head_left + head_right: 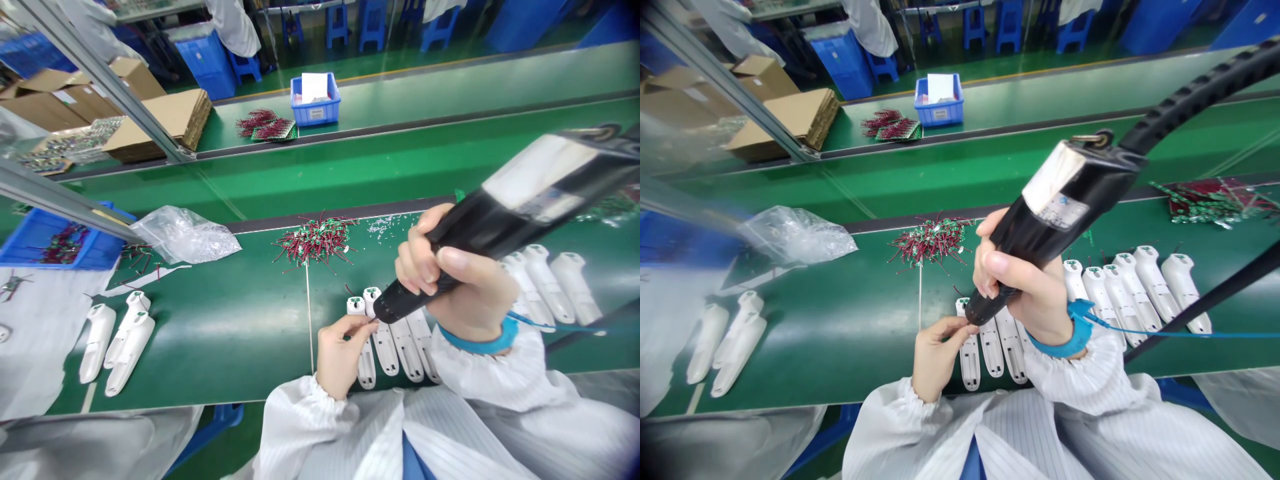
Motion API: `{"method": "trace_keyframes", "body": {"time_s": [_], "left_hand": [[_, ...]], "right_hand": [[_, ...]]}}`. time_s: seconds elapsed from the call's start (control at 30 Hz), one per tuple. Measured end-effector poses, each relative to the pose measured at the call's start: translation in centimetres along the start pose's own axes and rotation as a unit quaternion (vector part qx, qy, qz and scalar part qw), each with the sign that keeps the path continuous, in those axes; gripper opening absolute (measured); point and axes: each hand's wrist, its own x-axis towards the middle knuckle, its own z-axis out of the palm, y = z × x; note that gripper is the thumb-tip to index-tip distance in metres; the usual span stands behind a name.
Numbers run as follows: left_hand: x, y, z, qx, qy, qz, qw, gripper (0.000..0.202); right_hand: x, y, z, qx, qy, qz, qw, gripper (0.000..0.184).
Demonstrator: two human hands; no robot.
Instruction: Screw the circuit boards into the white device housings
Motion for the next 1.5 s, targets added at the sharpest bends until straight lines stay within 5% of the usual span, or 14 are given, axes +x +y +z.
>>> {"method": "trace_keyframes", "body": {"time_s": [0.47, 0.7, 1.0, 1.5], "left_hand": [[0.1, 0.8, 0.6, -0.112, -0.029, -0.062, 0.991, 0.010], [0.3, -0.4, 0.6, -0.082, -0.065, -0.113, 0.988, 0.007], [0.1, -2.1, 1.1, 0.000, -0.107, -0.042, 0.993, 0.013], [-0.1, -2.4, 1.1, 0.013, -0.113, -0.039, 0.993, 0.014]], "right_hand": [[0.1, 0.1, -0.1, 0.053, -0.027, -0.027, 0.998, 0.015], [0.7, 0.7, -0.6, -0.007, 0.028, -0.080, 0.996, 0.017], [2.2, 4.9, -2.5, -0.144, 0.073, -0.062, 0.985, 0.020], [2.7, 5.9, -2.7, -0.154, 0.062, -0.022, 0.986, 0.020]]}}
